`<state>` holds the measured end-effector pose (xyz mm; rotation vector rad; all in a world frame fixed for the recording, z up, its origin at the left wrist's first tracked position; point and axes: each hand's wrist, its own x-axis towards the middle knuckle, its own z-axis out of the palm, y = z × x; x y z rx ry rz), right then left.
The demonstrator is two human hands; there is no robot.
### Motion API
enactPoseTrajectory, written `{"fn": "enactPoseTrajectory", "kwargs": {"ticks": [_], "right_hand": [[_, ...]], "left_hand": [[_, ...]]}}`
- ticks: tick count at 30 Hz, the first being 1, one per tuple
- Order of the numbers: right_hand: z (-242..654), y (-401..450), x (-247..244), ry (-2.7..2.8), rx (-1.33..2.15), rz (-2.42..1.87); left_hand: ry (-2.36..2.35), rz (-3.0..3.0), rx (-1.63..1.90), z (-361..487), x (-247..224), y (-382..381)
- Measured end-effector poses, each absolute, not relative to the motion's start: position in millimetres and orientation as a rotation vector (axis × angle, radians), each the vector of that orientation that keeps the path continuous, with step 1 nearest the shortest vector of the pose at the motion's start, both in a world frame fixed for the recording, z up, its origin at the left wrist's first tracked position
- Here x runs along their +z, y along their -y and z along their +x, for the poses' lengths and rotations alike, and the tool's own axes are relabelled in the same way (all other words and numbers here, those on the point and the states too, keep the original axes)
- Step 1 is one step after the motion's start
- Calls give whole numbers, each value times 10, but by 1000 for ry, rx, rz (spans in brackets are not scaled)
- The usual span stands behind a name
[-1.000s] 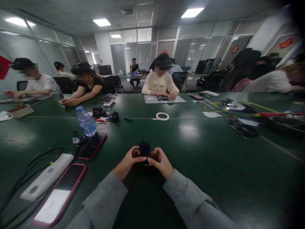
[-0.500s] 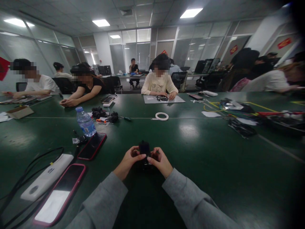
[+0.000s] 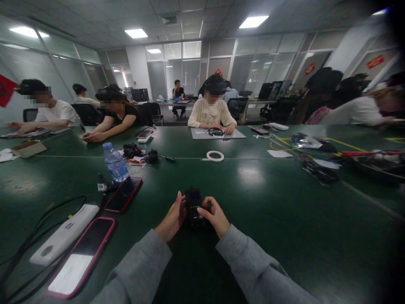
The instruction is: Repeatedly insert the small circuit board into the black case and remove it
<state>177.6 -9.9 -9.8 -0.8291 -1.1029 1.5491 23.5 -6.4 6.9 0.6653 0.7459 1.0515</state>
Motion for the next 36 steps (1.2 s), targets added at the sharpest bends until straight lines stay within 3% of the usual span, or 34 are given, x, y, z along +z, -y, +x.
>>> {"fn": "enactPoseTrajectory", "kwargs": {"ticks": [10,15,23,28,33,36], "right_hand": [[1487,239,-140,1189,1410,-940],[1415,315,-101,1480,1028,-1078],[1357,539,-34,1671,89,-1130],[1305,647,14,1856,-47,-1042],[1258,548,-7,2209,30,-1054],[1259,525,-27,2134,19,-1106]], "left_hand": [[-609,360,1052,297,-37,137],[-651,351,1106,288,-64,120],[-680,356,1042,201,-152,61],[-580,307,1001,180,-55,98],[-591,346,952,169,-32,108],[-596,381,932,165,-43,103]]}}
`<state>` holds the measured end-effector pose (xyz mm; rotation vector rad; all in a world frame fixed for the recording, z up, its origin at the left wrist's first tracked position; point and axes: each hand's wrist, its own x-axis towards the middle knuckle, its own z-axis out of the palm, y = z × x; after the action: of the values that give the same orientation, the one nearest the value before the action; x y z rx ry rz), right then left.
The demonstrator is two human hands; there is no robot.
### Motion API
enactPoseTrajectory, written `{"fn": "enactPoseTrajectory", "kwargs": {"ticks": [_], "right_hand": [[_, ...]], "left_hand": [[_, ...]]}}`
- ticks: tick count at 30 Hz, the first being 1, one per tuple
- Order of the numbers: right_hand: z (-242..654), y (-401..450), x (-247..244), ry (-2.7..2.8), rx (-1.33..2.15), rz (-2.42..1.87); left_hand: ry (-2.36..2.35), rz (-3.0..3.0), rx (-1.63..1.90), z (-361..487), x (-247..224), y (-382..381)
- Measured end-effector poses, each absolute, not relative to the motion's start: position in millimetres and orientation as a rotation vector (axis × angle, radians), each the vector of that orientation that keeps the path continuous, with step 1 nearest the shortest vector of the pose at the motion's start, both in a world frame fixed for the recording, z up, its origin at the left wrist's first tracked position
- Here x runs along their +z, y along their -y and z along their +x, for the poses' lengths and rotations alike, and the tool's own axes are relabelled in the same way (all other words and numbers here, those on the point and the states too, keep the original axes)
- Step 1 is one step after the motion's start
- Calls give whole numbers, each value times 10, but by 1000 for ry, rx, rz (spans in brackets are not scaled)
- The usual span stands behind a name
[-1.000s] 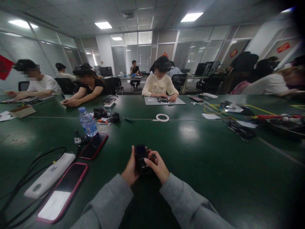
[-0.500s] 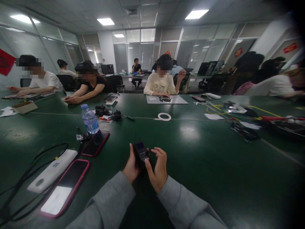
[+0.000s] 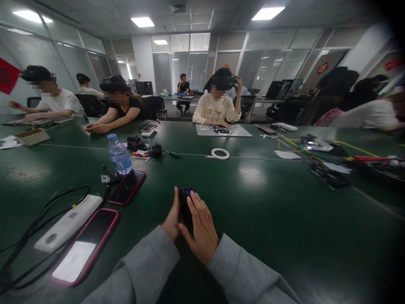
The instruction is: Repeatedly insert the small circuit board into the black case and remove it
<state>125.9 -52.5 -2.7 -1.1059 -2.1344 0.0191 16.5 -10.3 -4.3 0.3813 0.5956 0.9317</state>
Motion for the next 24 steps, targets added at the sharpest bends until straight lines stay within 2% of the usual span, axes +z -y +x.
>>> {"fn": "enactPoseTrajectory", "kwargs": {"ticks": [3,7,13,24], "right_hand": [[1274,530,-41,2030,-11,-1138],[1281,524,-48,2204,85,-1070],[1297,552,-45,1954,55,-1153],[1344,440,-209,1898,318,-1331]], "left_hand": [[-604,396,928,167,-54,91],[-634,349,927,170,-66,69],[-604,343,958,170,-47,73],[-712,342,1093,250,-3,69]]}}
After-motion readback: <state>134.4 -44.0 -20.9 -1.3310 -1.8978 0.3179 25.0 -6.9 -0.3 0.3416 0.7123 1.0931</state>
